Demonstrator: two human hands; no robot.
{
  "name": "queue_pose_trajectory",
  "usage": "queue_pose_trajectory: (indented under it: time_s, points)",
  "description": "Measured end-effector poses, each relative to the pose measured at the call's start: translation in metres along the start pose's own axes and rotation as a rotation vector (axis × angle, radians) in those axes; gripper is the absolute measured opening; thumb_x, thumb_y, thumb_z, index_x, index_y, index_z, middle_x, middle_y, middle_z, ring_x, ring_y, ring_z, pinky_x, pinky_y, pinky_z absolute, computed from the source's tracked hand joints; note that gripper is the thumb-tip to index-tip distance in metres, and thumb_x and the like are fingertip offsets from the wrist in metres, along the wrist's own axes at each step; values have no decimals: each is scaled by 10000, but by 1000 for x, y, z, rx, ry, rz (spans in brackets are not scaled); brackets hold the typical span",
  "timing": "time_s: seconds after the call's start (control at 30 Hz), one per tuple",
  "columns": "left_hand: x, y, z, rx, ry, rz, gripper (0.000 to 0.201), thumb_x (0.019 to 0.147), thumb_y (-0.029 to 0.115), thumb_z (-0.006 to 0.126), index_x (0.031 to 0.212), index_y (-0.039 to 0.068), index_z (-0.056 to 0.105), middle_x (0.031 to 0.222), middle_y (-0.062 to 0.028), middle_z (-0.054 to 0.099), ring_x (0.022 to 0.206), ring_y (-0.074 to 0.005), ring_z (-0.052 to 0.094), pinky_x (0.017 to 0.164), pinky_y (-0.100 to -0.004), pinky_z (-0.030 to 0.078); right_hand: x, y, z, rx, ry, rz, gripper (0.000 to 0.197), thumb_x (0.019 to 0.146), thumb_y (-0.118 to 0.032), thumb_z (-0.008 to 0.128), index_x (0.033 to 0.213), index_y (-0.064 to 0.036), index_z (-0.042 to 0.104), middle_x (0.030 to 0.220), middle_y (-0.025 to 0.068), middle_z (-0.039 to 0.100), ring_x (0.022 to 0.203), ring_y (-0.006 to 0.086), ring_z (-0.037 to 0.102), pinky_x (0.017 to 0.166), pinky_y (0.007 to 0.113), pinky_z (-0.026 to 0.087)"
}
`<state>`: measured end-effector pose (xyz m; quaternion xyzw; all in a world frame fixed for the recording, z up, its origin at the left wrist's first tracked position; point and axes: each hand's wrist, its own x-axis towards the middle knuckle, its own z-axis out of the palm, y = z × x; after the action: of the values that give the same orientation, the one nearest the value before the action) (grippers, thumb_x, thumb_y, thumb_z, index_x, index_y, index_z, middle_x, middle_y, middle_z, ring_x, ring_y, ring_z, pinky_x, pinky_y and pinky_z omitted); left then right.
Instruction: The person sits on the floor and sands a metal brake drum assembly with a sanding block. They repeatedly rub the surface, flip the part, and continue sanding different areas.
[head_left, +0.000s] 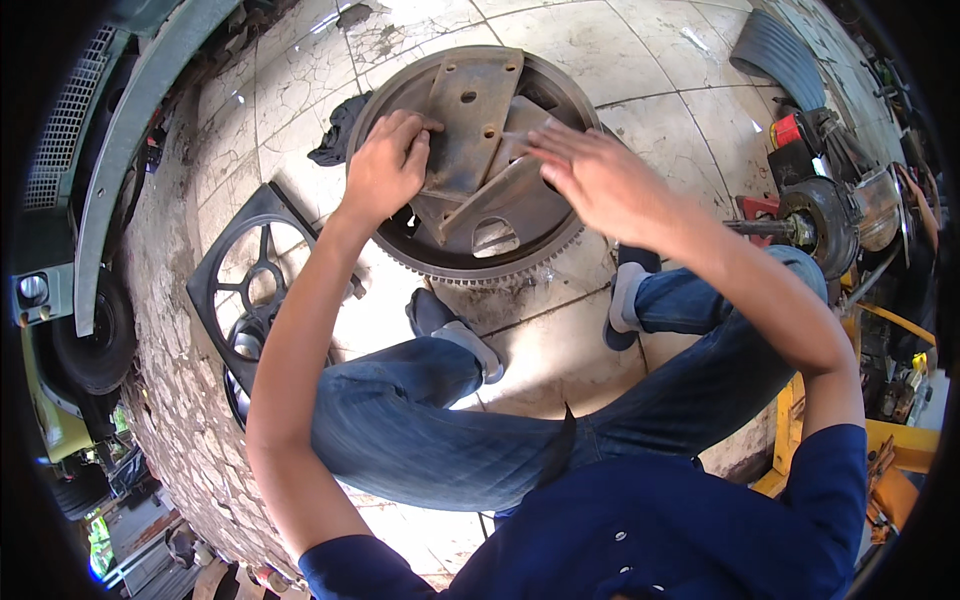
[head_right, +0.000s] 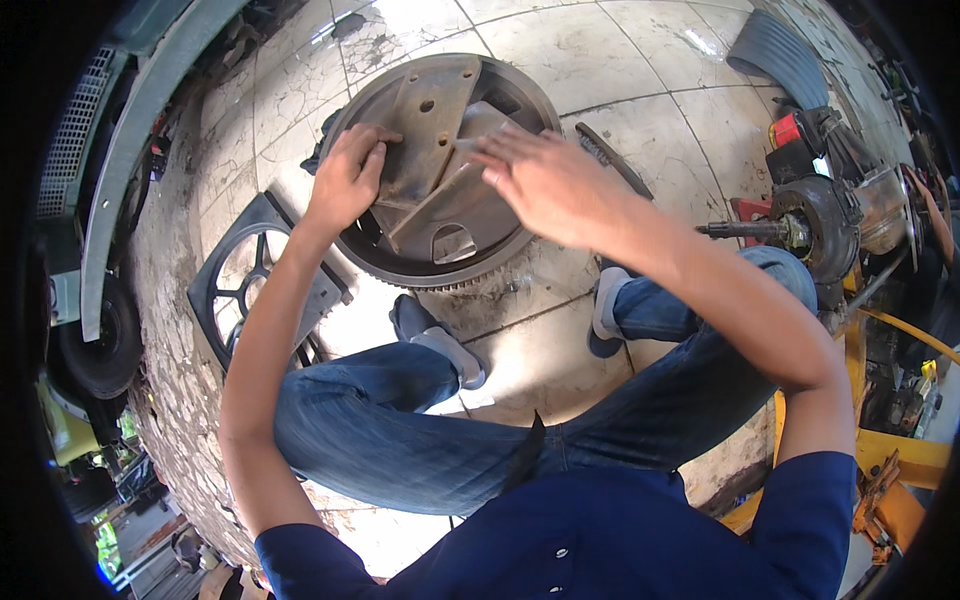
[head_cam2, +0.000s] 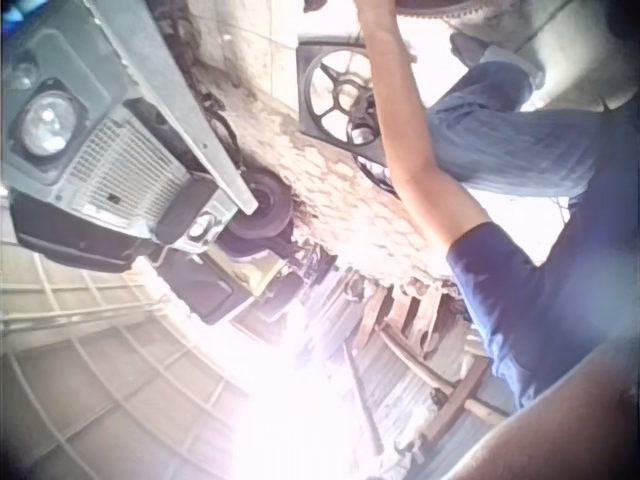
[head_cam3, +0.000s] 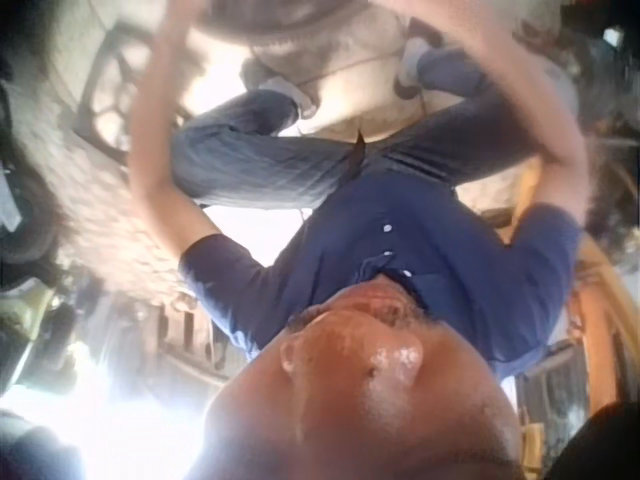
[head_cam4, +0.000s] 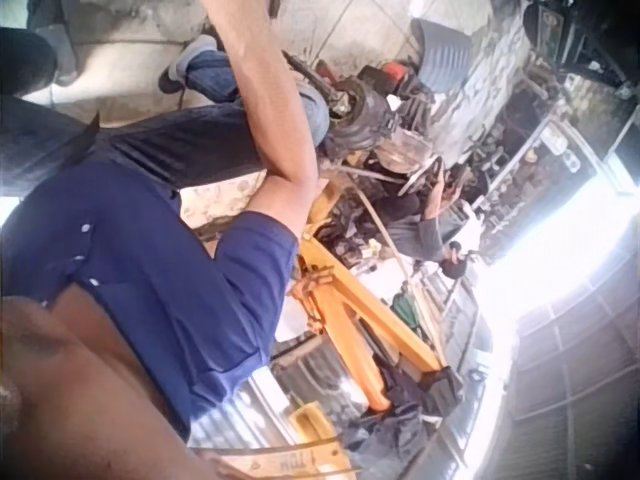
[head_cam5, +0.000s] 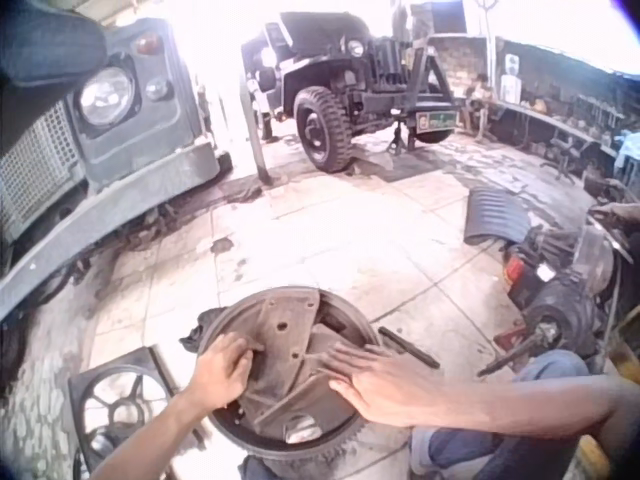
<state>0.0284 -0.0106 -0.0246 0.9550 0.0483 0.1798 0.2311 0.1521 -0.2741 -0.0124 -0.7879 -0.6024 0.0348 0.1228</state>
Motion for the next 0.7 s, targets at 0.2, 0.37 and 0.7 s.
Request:
queue_pose_trajectory:
  time_s: [0.2,0.37,0.7]
  points:
    - [6,5,-2,3,7,-11,198,948,102,505,1029,70,683,1081,-88,659,1026,-311,611,905,-400,503,4,25,3,-93,73,-40,491,1089,-329,342,1432,-10,492,1460,174,523,1362,281,499,1176,467,353]
    - [3,2,-1,10,9,-5,204,952,105,503,1036,79,687,1082,-82,657,1039,-305,612,907,-401,504,-2,-7,-6,40,41,-39,507,1088,-343,347,1410,16,504,1433,180,550,1347,288,514,1159,478,368]
    - [3,1,0,18,16,4,208,955,107,501,1037,88,692,1088,-73,654,1047,-296,612,895,-401,507,-2,-9,-19,27,-78,-4,563,1093,-354,274,1472,43,402,1527,224,424,1425,356,406,1204,536,284]
